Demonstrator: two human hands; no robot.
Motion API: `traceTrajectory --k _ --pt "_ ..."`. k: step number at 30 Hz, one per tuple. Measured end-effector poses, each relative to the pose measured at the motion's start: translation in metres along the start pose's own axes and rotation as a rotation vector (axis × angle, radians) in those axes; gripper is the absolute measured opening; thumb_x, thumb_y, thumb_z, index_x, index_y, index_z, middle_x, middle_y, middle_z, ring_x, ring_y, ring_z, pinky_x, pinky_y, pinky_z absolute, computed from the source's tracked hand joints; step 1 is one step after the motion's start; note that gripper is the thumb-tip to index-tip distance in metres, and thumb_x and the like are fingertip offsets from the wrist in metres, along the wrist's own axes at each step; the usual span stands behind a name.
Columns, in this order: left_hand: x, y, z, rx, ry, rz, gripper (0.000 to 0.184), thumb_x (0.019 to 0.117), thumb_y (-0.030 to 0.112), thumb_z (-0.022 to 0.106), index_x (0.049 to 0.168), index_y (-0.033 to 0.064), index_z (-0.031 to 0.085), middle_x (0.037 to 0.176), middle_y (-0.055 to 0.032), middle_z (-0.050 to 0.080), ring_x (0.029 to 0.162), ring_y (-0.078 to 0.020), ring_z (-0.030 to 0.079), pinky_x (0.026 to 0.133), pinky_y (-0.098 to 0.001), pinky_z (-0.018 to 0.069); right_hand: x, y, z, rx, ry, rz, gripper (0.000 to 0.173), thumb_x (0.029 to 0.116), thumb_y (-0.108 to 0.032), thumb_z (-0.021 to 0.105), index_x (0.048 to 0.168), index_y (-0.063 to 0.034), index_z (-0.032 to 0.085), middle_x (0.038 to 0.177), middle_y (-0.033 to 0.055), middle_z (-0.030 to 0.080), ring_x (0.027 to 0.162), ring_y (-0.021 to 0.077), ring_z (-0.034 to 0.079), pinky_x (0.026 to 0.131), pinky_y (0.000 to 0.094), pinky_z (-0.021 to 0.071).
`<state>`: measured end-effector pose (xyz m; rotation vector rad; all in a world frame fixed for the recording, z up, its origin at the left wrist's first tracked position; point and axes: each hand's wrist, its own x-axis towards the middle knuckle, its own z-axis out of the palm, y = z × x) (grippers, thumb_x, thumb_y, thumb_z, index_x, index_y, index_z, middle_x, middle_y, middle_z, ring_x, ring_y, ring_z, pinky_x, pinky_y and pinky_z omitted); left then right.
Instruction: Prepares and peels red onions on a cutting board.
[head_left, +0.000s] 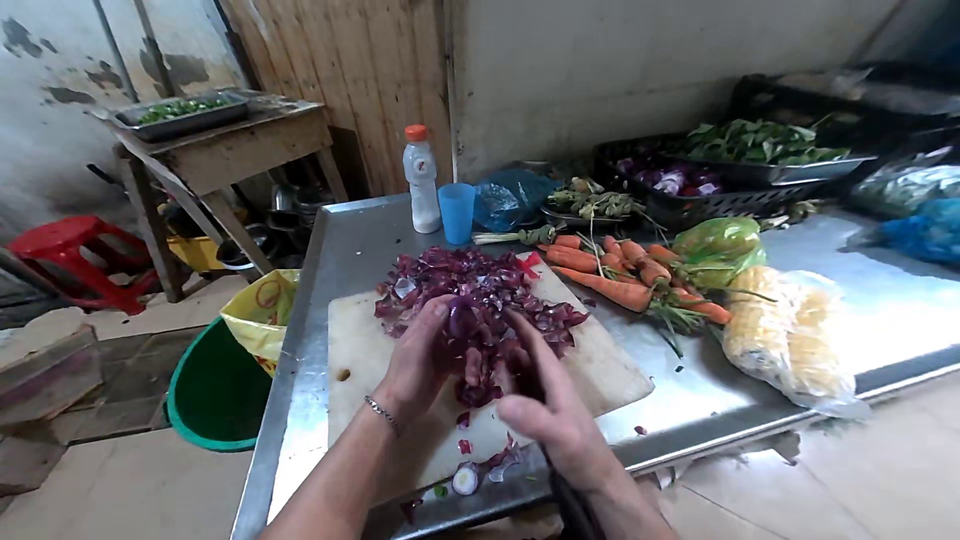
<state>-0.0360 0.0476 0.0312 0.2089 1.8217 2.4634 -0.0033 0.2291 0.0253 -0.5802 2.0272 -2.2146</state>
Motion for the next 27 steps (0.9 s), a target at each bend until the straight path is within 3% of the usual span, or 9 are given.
traceTrajectory --k 2,4,6,8,10,13,23,25,27 --pt "-0.003 0.001 -0.001 0.039 -0.040 0.038 0.044 0.1067 0.047 0.037 0.144 0.0262 0.048 0.110 0.0028 0.070 0.091 -0.0075 0.068 0.074 -0.0253 0.0585 -0.001 0.001 0.007 -0.233 -0.026 -0.028 0.114 0.0709 -0.074 0.074 0.161 -0.0188 0.029 0.115 -0.0007 0.069 0.097 0.0073 0.068 0.083 0.0342 0.0607" --pt "-0.004 -0.002 -0.006 0.075 -0.107 0.122 0.049 0.1068 0.037 0.048 0.154 0.0275 0.041 0.122 0.0039 0.068 0.098 -0.0039 0.067 0.081 -0.0230 0.0573 -0.001 0.002 0.013 -0.428 -0.025 -0.082 0.116 0.0701 -0.076 0.072 0.162 -0.0215 0.028 0.124 0.0015 0.068 0.105 0.0098 0.067 0.088 0.0417 0.0598" --pt "-0.006 -0.004 -0.008 0.055 -0.112 0.147 0.043 0.1054 0.029 0.053 0.148 0.0255 0.049 0.119 0.0052 0.068 0.096 -0.0016 0.066 0.080 -0.0206 0.0572 0.000 0.003 0.017 -0.551 -0.014 -0.133 0.116 0.0714 -0.075 0.071 0.163 -0.0195 0.027 0.136 0.0044 0.063 0.113 0.0123 0.066 0.091 0.0448 0.0583" --pt "-0.011 -0.004 -0.007 0.006 -0.006 0.039 0.026 0.1065 0.016 0.048 0.130 0.0184 0.059 0.103 0.0046 0.069 0.088 -0.0028 0.065 0.076 -0.0214 0.0557 0.002 0.003 0.018 -0.605 0.005 -0.155 0.115 0.0722 -0.076 0.069 0.163 -0.0189 0.027 0.140 0.0061 0.061 0.114 0.0143 0.065 0.091 0.0460 0.0578" --pt "-0.014 -0.002 -0.004 0.022 0.102 -0.072 0.023 0.1019 -0.001 0.039 0.111 0.0113 0.057 0.087 0.0047 0.063 0.079 -0.0026 0.062 0.072 -0.0211 0.0536 0.004 0.003 0.018 -0.624 0.023 -0.176 0.113 0.0726 -0.076 0.068 0.162 -0.0198 0.029 0.138 0.0060 0.062 0.111 0.0143 0.066 0.087 0.0455 0.0586" --pt "-0.015 0.000 -0.001 -0.009 0.110 -0.102 0.025 0.1009 -0.004 0.040 0.111 0.0109 0.056 0.087 0.0037 0.063 0.080 -0.0041 0.063 0.073 -0.0224 0.0547 0.004 0.002 0.017 -0.637 0.030 -0.182 0.112 0.0730 -0.076 0.067 0.162 -0.0199 0.030 0.141 0.0052 0.060 0.114 0.0139 0.065 0.088 0.0455 0.0583" --pt "-0.014 0.005 0.007 0.019 0.112 -0.012 0.022 0.1039 0.013 0.039 0.112 0.0191 0.058 0.087 0.0065 0.069 0.077 -0.0033 0.067 0.071 -0.0230 0.0582 0.009 0.003 0.012 -0.647 0.077 -0.163 0.099 0.0747 -0.075 0.065 0.156 -0.0226 0.044 0.123 0.0059 0.066 0.100 0.0162 0.067 0.078 0.0457 0.0585" --pt "-0.008 0.003 0.005 0.093 0.015 0.055 0.029 0.1064 0.032 0.037 0.130 0.0248 0.052 0.099 0.0057 0.071 0.083 -0.0050 0.068 0.071 -0.0242 0.0592 0.012 0.004 0.004 -0.449 0.070 -0.086 0.097 0.0757 -0.072 0.068 0.154 -0.0206 0.045 0.121 0.0015 0.068 0.101 0.0111 0.068 0.083 0.0399 0.0599" --pt "0.000 -0.002 0.002 0.113 -0.039 0.078 0.042 0.1068 0.047 0.036 0.140 0.0237 0.048 0.108 -0.0010 0.067 0.088 -0.0118 0.067 0.073 -0.0301 0.0589 0.015 0.005 -0.002 -0.183 0.093 -0.008 0.099 0.0747 -0.071 0.072 0.153 -0.0195 0.043 0.102 -0.0027 0.070 0.077 0.0059 0.066 0.065 0.0280 0.0583"
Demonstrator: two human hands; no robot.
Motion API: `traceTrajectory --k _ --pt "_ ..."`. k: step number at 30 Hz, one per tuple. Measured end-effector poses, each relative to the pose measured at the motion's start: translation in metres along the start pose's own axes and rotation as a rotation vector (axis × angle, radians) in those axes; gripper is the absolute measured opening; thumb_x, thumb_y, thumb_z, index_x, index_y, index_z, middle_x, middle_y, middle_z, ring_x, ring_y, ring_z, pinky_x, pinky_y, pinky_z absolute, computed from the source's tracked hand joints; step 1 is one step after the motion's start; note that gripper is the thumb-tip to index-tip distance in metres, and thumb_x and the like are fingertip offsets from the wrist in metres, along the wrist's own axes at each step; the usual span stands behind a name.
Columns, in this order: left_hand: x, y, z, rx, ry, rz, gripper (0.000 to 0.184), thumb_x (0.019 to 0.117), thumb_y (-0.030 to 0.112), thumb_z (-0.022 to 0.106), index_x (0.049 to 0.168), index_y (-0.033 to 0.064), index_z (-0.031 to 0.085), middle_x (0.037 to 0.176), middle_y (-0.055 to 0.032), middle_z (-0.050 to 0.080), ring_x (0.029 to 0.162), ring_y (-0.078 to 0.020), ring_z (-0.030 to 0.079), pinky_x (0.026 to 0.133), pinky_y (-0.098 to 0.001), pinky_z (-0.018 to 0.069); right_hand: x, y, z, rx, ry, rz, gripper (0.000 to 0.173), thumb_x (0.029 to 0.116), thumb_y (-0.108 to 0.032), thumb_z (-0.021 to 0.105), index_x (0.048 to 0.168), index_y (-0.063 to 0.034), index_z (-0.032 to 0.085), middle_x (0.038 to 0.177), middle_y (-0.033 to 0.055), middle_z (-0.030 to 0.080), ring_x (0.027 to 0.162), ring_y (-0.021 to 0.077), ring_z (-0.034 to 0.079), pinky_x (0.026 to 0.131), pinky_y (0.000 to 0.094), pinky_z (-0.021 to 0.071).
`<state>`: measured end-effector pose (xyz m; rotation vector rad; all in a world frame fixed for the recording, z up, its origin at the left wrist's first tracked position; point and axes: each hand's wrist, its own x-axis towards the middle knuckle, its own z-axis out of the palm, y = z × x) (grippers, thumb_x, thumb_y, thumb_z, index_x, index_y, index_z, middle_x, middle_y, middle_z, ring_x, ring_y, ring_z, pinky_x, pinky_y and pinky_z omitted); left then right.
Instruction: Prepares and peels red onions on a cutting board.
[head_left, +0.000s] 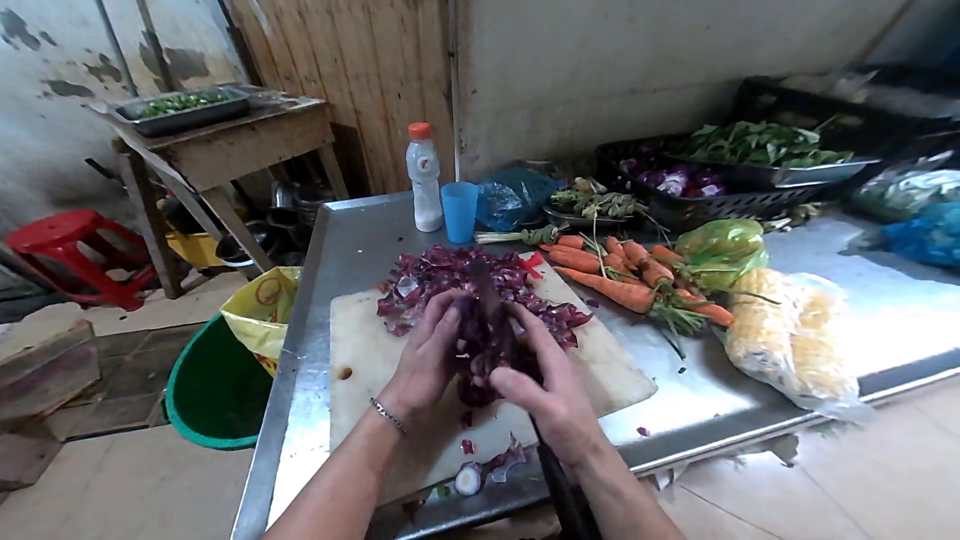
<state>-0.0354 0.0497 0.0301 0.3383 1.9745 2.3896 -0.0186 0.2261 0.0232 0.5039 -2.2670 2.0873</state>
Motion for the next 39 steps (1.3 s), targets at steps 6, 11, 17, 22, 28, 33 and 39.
traceTrajectory --k 6,11,17,22,28,33,39 --pt "-0.003 0.001 0.002 -0.019 -0.005 -0.012 0.034 0.1070 0.041 0.037 0.134 0.0237 0.049 0.100 0.0028 0.068 0.081 -0.0067 0.067 0.068 -0.0238 0.0586 -0.009 -0.004 0.001 -0.010 -0.077 -0.023 0.121 0.0685 -0.079 0.071 0.162 -0.0176 0.025 0.113 -0.0002 0.069 0.095 0.0065 0.068 0.081 0.0320 0.0601" --pt "-0.007 -0.004 -0.004 -0.102 -0.006 -0.018 0.030 0.1063 0.030 0.044 0.130 0.0200 0.058 0.108 0.0030 0.069 0.095 -0.0068 0.067 0.082 -0.0265 0.0579 -0.009 -0.006 0.008 -0.200 -0.120 -0.048 0.121 0.0672 -0.077 0.072 0.162 -0.0190 0.026 0.115 -0.0014 0.070 0.099 0.0063 0.068 0.084 0.0355 0.0610" --pt "-0.008 -0.002 -0.002 -0.058 0.016 -0.019 0.029 0.1061 0.026 0.045 0.132 0.0201 0.057 0.109 0.0055 0.069 0.095 -0.0036 0.066 0.081 -0.0234 0.0576 -0.008 -0.004 0.007 -0.248 -0.101 -0.053 0.113 0.0678 -0.080 0.069 0.159 -0.0225 0.036 0.119 -0.0014 0.069 0.102 0.0068 0.067 0.085 0.0383 0.0600" --pt "-0.010 0.004 0.004 -0.037 0.004 -0.010 0.029 0.1064 0.024 0.038 0.133 0.0239 0.050 0.103 0.0077 0.070 0.089 -0.0027 0.068 0.078 -0.0227 0.0590 -0.007 0.000 0.005 -0.180 -0.066 -0.046 0.110 0.0688 -0.079 0.069 0.156 -0.0209 0.038 0.107 -0.0032 0.070 0.094 0.0067 0.068 0.079 0.0347 0.0606" --pt "-0.010 -0.006 -0.003 -0.043 0.006 0.001 0.029 0.1029 0.022 0.046 0.129 0.0201 0.059 0.106 0.0062 0.068 0.093 -0.0022 0.065 0.081 -0.0212 0.0561 -0.012 -0.008 0.007 -0.265 -0.103 -0.053 0.119 0.0669 -0.080 0.069 0.161 -0.0203 0.029 0.113 -0.0012 0.070 0.097 0.0068 0.068 0.082 0.0386 0.0608" --pt "-0.013 0.000 -0.001 -0.019 -0.009 -0.013 0.026 0.1044 0.020 0.042 0.125 0.0209 0.058 0.103 0.0091 0.069 0.091 0.0005 0.065 0.081 -0.0200 0.0566 -0.009 -0.008 0.010 -0.295 -0.044 -0.045 0.106 0.0686 -0.076 0.070 0.154 -0.0214 0.041 0.112 -0.0021 0.070 0.096 0.0073 0.068 0.079 0.0376 0.0607" --pt "-0.014 0.006 0.005 -0.009 0.008 -0.061 0.032 0.1066 0.022 0.035 0.135 0.0211 0.050 0.105 0.0080 0.069 0.092 -0.0014 0.067 0.080 -0.0214 0.0579 -0.009 -0.006 0.004 -0.201 -0.077 -0.039 0.107 0.0684 -0.078 0.070 0.154 -0.0217 0.039 0.104 -0.0052 0.070 0.092 0.0056 0.069 0.078 0.0347 0.0611"
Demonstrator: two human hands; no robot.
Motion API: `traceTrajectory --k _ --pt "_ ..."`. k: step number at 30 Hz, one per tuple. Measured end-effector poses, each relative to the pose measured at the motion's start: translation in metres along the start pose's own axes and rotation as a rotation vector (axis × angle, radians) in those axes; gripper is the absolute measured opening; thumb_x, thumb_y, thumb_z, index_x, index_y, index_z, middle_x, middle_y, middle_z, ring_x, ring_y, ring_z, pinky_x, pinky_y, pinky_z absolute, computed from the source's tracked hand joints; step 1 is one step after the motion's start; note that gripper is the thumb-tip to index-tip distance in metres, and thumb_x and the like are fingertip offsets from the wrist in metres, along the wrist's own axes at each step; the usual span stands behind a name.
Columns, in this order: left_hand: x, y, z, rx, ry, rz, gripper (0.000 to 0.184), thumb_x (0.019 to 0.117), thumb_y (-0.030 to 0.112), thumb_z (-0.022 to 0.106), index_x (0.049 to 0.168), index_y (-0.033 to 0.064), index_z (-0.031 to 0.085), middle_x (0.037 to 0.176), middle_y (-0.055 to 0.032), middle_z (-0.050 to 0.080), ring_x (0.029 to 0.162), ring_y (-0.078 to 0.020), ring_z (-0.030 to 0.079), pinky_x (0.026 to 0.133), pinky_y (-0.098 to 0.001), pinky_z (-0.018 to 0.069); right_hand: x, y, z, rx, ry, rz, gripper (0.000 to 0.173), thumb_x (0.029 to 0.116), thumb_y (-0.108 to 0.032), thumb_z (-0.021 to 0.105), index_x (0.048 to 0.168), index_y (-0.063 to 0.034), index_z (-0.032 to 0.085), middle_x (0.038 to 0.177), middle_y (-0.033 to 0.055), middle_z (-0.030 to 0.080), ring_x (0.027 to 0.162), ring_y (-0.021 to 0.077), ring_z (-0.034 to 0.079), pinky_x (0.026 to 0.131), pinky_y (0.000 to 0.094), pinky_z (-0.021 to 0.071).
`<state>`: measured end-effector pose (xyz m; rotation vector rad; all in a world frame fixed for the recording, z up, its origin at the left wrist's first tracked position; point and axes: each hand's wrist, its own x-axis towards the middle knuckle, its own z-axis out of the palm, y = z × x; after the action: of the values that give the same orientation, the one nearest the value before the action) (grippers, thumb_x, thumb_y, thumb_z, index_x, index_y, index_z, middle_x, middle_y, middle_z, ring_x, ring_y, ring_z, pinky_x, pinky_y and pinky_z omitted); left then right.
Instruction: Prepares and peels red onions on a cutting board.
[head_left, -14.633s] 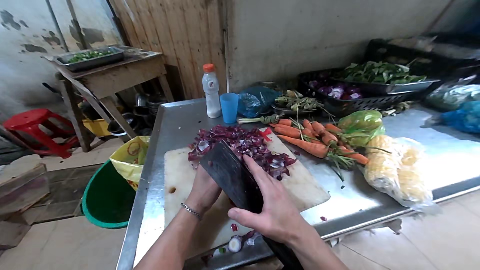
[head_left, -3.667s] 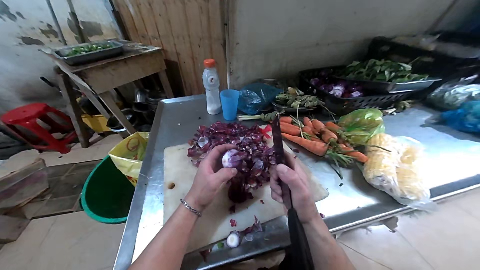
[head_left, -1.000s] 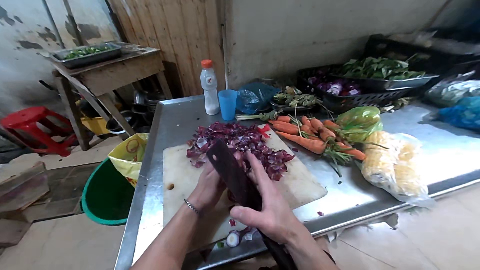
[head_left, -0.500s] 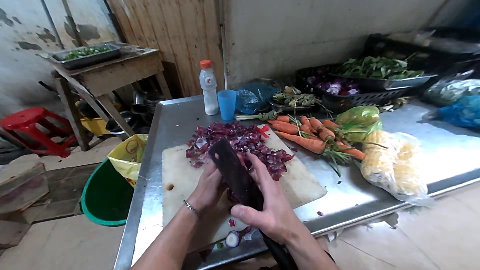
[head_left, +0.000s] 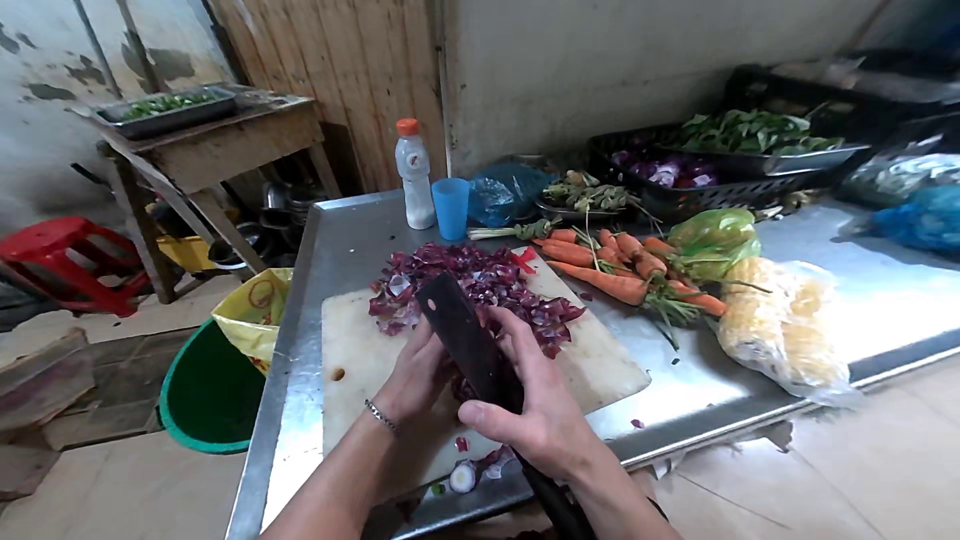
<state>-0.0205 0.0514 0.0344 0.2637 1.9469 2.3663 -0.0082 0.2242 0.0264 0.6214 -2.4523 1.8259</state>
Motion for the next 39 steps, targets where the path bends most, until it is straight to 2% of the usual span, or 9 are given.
traceTrajectory --k 7,11,13,16,20,22,25,35,39 --pt "0.002 -0.001 0.000 0.045 -0.030 0.048 0.029 0.1056 0.024 0.035 0.129 0.0247 0.052 0.099 0.0102 0.069 0.086 0.0008 0.066 0.074 -0.0191 0.0570 0.003 -0.001 0.003 0.073 0.014 0.041 0.100 0.0693 -0.076 0.071 0.150 -0.0212 0.045 0.106 -0.0044 0.070 0.091 0.0056 0.068 0.077 0.0323 0.0604" --pt "0.014 -0.012 -0.006 0.044 -0.061 0.055 0.038 0.1025 0.036 0.036 0.136 0.0217 0.046 0.105 -0.0010 0.064 0.085 -0.0104 0.066 0.071 -0.0287 0.0581 0.008 0.009 0.000 0.630 0.009 0.093 0.083 0.0760 -0.067 0.075 0.137 -0.0174 0.051 0.075 -0.0049 0.060 0.051 0.0008 0.050 0.045 0.0171 0.0438" --pt "0.016 -0.013 -0.005 -0.009 -0.048 0.059 0.036 0.1008 0.039 0.038 0.131 0.0223 0.047 0.102 -0.0001 0.064 0.081 -0.0097 0.065 0.067 -0.0269 0.0569 0.010 0.015 -0.007 0.791 0.000 0.110 0.076 0.0797 -0.063 0.074 0.136 -0.0176 0.050 0.071 -0.0038 0.056 0.047 0.0017 0.047 0.044 0.0171 0.0430" --pt "0.015 -0.012 -0.006 -0.029 -0.043 0.051 0.036 0.1018 0.043 0.036 0.131 0.0238 0.047 0.101 0.0005 0.065 0.078 -0.0091 0.065 0.065 -0.0262 0.0570 0.008 0.013 -0.011 0.710 0.072 0.109 0.080 0.0770 -0.064 0.076 0.137 -0.0180 0.049 0.069 -0.0046 0.055 0.046 0.0013 0.046 0.043 0.0166 0.0429" --pt "0.016 -0.014 -0.008 -0.017 -0.052 0.074 0.039 0.1010 0.044 0.037 0.132 0.0232 0.049 0.104 -0.0010 0.066 0.085 -0.0110 0.067 0.070 -0.0295 0.0583 0.004 0.000 -0.006 0.421 0.093 0.084 0.109 0.0694 -0.070 0.078 0.155 -0.0192 0.034 0.091 -0.0043 0.064 0.058 0.0017 0.053 0.051 0.0195 0.0472" --pt "0.014 -0.011 -0.008 -0.008 -0.050 0.080 0.037 0.1032 0.041 0.034 0.133 0.0244 0.048 0.102 0.0011 0.067 0.085 -0.0087 0.066 0.071 -0.0266 0.0569 0.001 -0.003 -0.005 0.296 0.030 0.056 0.118 0.0686 -0.074 0.075 0.161 -0.0187 0.027 0.104 -0.0012 0.069 0.079 0.0061 0.066 0.067 0.0267 0.0581" --pt "0.006 -0.004 -0.003 0.024 -0.005 0.076 0.031 0.1066 0.036 0.031 0.127 0.0246 0.051 0.092 0.0078 0.067 0.076 -0.0008 0.063 0.065 -0.0180 0.0542 -0.001 -0.005 -0.001 0.169 -0.049 0.047 0.119 0.0680 -0.080 0.071 0.162 -0.0231 0.026 0.115 -0.0011 0.069 0.098 0.0079 0.068 0.083 0.0334 0.0605" --pt "0.001 -0.010 -0.008 -0.018 0.018 0.036 0.026 0.1042 0.023 0.040 0.122 0.0185 0.059 0.099 0.0084 0.068 0.089 -0.0001 0.065 0.081 -0.0198 0.0555 -0.002 -0.012 0.004 -0.053 -0.057 0.057 0.118 0.0659 -0.081 0.070 0.160 -0.0201 0.033 0.115 -0.0006 0.069 0.100 0.0073 0.067 0.086 0.0375 0.0592" --pt "0.003 -0.013 -0.009 -0.010 -0.038 0.093 0.030 0.1035 0.024 0.044 0.131 0.0199 0.056 0.108 0.0087 0.067 0.095 0.0005 0.063 0.082 -0.0186 0.0546 0.001 -0.013 0.008 -0.128 0.000 0.056 0.111 0.0653 -0.080 0.069 0.154 -0.0206 0.039 0.109 -0.0032 0.069 0.095 0.0073 0.068 0.080 0.0381 0.0596"
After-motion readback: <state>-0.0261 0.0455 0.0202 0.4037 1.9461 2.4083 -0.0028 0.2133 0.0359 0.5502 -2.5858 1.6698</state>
